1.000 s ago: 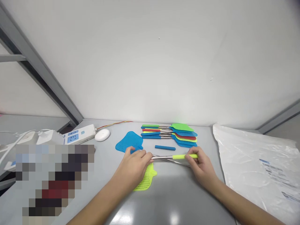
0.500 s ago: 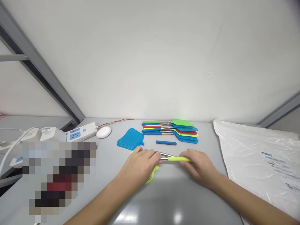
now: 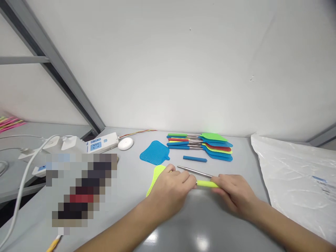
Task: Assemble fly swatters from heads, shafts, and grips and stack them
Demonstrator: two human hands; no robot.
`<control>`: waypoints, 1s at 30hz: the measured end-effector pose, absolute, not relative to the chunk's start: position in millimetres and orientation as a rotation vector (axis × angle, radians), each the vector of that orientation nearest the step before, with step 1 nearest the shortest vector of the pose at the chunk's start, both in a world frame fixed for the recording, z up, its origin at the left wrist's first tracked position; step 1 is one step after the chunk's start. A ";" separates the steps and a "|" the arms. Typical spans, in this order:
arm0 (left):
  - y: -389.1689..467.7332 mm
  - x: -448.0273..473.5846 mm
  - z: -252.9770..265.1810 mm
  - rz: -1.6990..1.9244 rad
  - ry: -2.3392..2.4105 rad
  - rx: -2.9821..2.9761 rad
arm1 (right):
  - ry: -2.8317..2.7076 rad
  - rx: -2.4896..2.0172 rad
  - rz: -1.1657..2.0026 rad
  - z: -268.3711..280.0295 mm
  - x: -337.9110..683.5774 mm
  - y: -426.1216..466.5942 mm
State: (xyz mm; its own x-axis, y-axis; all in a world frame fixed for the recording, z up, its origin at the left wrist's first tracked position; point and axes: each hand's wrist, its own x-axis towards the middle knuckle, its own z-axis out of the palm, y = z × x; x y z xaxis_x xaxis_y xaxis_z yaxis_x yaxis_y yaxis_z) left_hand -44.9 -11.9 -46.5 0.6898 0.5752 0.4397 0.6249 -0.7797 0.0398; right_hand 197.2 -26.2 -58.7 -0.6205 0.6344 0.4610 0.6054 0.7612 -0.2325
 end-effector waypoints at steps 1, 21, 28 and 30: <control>-11.4 -44.0 -46.7 -0.667 -0.986 -2.786 | -2.424 -0.930 0.087 -58.9 197.4 -26.2; 4.2 -66.7 -28.5 -0.346 -1.186 -2.972 | -2.395 -1.038 0.004 -63.7 208.8 -14.2; 5.3 -68.7 -35.0 -0.323 -1.174 -2.959 | -2.392 -1.020 0.032 -64.3 208.8 -15.6; 5.9 -68.8 -36.5 -0.364 -1.130 -2.970 | -2.399 -1.012 0.021 -64.2 208.3 -16.6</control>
